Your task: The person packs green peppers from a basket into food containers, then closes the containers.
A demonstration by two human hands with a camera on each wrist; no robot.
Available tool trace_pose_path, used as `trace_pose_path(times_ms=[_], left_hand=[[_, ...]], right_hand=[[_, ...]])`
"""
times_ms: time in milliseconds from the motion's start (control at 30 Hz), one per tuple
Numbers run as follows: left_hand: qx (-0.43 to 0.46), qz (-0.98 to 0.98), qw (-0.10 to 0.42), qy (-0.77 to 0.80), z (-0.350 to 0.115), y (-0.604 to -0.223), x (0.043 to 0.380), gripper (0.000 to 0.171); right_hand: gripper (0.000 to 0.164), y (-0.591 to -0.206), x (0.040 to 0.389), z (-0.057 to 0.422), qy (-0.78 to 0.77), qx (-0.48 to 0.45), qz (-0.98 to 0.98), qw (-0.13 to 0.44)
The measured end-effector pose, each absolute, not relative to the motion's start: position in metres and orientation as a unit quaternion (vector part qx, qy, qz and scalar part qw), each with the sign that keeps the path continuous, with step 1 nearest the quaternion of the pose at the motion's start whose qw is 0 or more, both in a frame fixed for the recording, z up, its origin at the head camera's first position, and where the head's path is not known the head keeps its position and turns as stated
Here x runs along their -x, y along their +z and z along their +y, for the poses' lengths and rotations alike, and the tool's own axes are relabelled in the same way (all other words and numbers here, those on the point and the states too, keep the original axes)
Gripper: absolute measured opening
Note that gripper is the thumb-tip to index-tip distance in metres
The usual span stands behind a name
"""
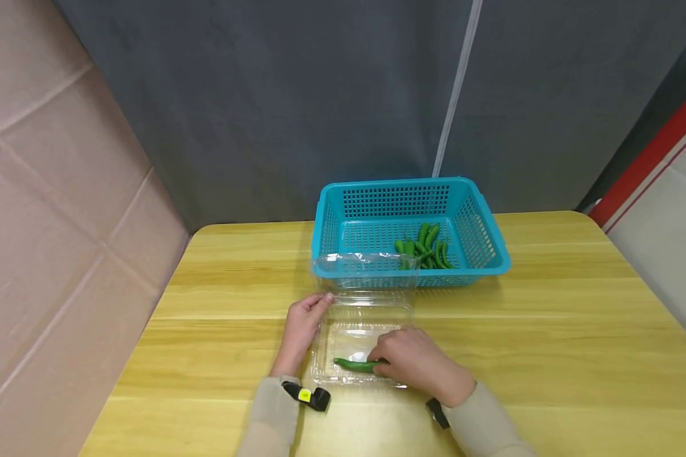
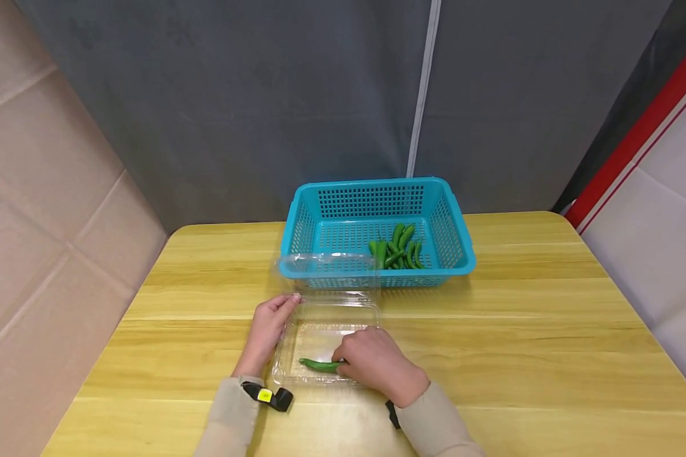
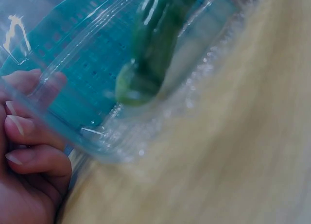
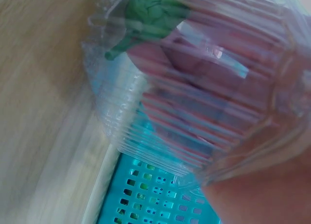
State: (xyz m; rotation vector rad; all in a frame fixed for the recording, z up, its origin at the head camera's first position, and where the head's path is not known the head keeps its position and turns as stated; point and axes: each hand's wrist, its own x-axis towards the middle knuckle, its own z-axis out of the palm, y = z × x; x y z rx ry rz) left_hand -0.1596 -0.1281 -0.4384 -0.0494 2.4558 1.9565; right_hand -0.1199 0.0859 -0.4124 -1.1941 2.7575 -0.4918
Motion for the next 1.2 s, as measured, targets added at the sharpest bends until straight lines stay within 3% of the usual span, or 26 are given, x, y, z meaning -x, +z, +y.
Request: trace_pose_path(times_ms=[500,1200], left_hand=[[0.014,0.773,0.000,0.635,-0.1285,-0.4437,0.1610,0.023],[0.022,0.773,0.005,0.634,-0.1287,-0.4418,0.1603,0.023]], right_hand=[[0.008,-0.4121,0.1182,0.0880,-0.152,0.414,0.897,0.036],[0.013,-0.4099,0.1199,0.0850,-0.176,0.385,0.903,0.071]])
